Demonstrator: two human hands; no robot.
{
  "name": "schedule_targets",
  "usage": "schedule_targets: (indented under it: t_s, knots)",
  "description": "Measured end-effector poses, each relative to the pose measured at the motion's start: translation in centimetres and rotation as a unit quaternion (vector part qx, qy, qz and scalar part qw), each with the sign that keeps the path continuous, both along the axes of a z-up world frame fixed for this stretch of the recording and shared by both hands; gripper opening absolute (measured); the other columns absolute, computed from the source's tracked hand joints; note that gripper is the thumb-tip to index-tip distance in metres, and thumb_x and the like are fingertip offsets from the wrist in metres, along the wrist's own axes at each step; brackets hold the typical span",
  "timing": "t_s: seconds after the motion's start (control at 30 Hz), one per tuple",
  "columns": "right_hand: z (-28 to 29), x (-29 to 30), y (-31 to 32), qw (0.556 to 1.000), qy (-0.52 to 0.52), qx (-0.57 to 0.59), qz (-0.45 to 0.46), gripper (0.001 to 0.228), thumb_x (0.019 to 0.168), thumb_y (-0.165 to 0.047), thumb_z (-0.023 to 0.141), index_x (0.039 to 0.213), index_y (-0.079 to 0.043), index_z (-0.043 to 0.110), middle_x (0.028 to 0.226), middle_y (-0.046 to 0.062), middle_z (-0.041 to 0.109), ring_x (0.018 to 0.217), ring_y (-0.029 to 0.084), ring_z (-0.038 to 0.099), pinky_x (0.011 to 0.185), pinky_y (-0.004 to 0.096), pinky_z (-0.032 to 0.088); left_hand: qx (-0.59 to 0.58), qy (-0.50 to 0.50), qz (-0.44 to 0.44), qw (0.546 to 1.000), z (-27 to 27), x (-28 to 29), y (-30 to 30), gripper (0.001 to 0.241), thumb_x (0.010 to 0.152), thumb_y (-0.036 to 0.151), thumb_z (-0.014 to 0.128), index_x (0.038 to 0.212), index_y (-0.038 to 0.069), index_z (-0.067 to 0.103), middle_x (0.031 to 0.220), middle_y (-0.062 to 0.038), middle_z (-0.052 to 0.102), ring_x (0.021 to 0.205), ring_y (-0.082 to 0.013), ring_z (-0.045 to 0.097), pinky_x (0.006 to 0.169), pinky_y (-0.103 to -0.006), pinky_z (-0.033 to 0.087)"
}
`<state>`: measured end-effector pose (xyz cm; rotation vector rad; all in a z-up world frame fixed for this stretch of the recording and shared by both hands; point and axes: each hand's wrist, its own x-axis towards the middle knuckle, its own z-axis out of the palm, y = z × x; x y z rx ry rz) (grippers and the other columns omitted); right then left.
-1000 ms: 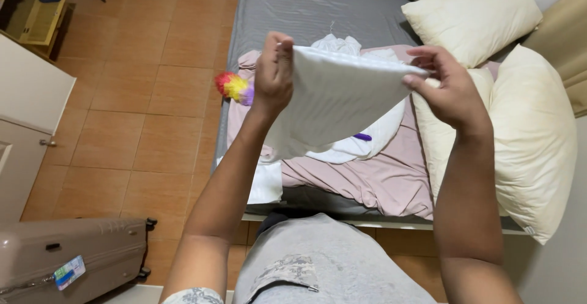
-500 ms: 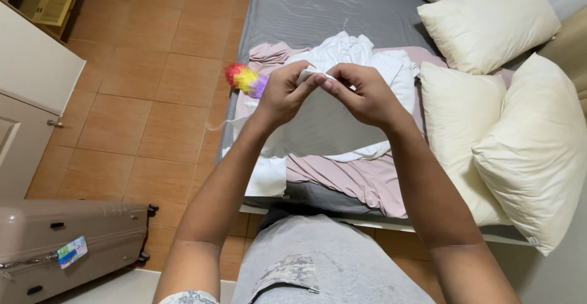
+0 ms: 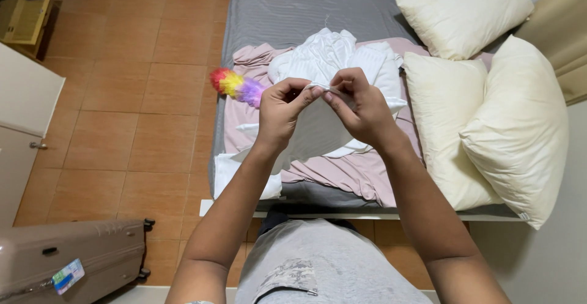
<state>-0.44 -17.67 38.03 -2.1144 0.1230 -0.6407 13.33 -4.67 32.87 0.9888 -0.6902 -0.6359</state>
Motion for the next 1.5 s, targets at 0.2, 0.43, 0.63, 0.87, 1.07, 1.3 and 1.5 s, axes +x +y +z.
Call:
schedule_targets:
  t_s: [0.2,0.43,0.63,0.87,1.07,1.3,1.5]
  knots:
    - [0.5,-1.0,0.1,0.998,-0.058,-0.018,-0.011,0.016,0.101,-0.01,0.072,0.11,-0.002,0.062,0.098,0.007,0.066,0.09,0.013,0.062,0.081,0.026,0.051,0.003,0.044,-0.028,0.999,1.2,-0.2,-0.4,0.014,0.091,0.01,0.081,0.1,0.0,0.074,0.089,-0.003,0.074,0.082,-0.0079,0.067,0.077,-0.0235,0.055]
    - [1.1,-0.8,0.3,0.999,-0.03,0.032,0.012,0.015,0.102,-0.014,0.07,0.109,-0.001,0.065,0.096,0.003,0.07,0.086,0.009,0.062,0.078,0.024,0.051,-0.001,0.086,-0.063,0.994,0.7,0.2,-0.1,0.014,0.09,0.009,0.082,0.097,0.003,0.072,0.089,-0.001,0.071,0.083,-0.0078,0.064,0.079,-0.0235,0.052]
    - [1.3,-0.6,-1.4,0.998,0.046,-0.045,0.001,0.019,0.097,-0.021,0.074,0.102,-0.003,0.071,0.085,0.006,0.069,0.075,0.014,0.062,0.068,0.028,0.05,-0.015,0.021,0.05,0.998,0.4,1.6,0.4,0.014,0.091,0.01,0.081,0.098,0.004,0.07,0.091,0.0,0.069,0.085,-0.0072,0.062,0.079,-0.0232,0.051]
    - [2.7,-4.7,-6.1,0.951,0.23,-0.207,-0.013,0.025,0.091,-0.034,0.073,0.101,-0.012,0.079,0.086,0.01,0.074,0.073,0.028,0.067,0.068,0.038,0.052,-0.075,0.021,0.192,0.978,-0.7,7.6,4.3,0.009,0.098,0.009,0.077,0.099,0.006,0.069,0.091,0.0,0.068,0.084,-0.0081,0.061,0.079,-0.0232,0.05]
    - [2.8,-6.4,-4.7,0.914,0.172,-0.363,-0.057,0.027,0.087,-0.04,0.075,0.096,-0.015,0.077,0.112,0.01,0.073,0.099,0.03,0.068,0.083,0.041,0.053,-0.091,-0.029,0.084,0.992,-3.0,5.1,3.9,0.016,0.095,0.005,0.082,0.098,0.007,0.066,0.093,0.003,0.063,0.086,-0.0059,0.058,0.081,-0.0228,0.049]
    - [3.1,0.4,0.9,0.994,0.0,-0.057,0.093,0.05,0.09,-0.027,0.08,0.129,-0.003,0.059,0.113,0.011,0.067,0.102,0.018,0.067,0.091,0.032,0.054,-0.004,-0.096,-0.017,0.995,2.4,0.1,1.4,0.013,0.091,0.003,0.081,0.093,0.006,0.068,0.09,0.001,0.067,0.085,-0.0058,0.062,0.076,-0.0227,0.05]
    - [1.4,0.3,-0.6,0.994,0.099,-0.034,-0.018,0.013,0.094,-0.011,0.077,0.095,-0.001,0.069,0.076,0.006,0.069,0.068,0.011,0.063,0.064,0.025,0.05,0.043,-0.105,-0.037,0.993,2.2,1.7,3.2,0.025,0.088,0.012,0.086,0.101,0.004,0.066,0.092,0.001,0.067,0.087,-0.0092,0.061,0.078,-0.024,0.051]
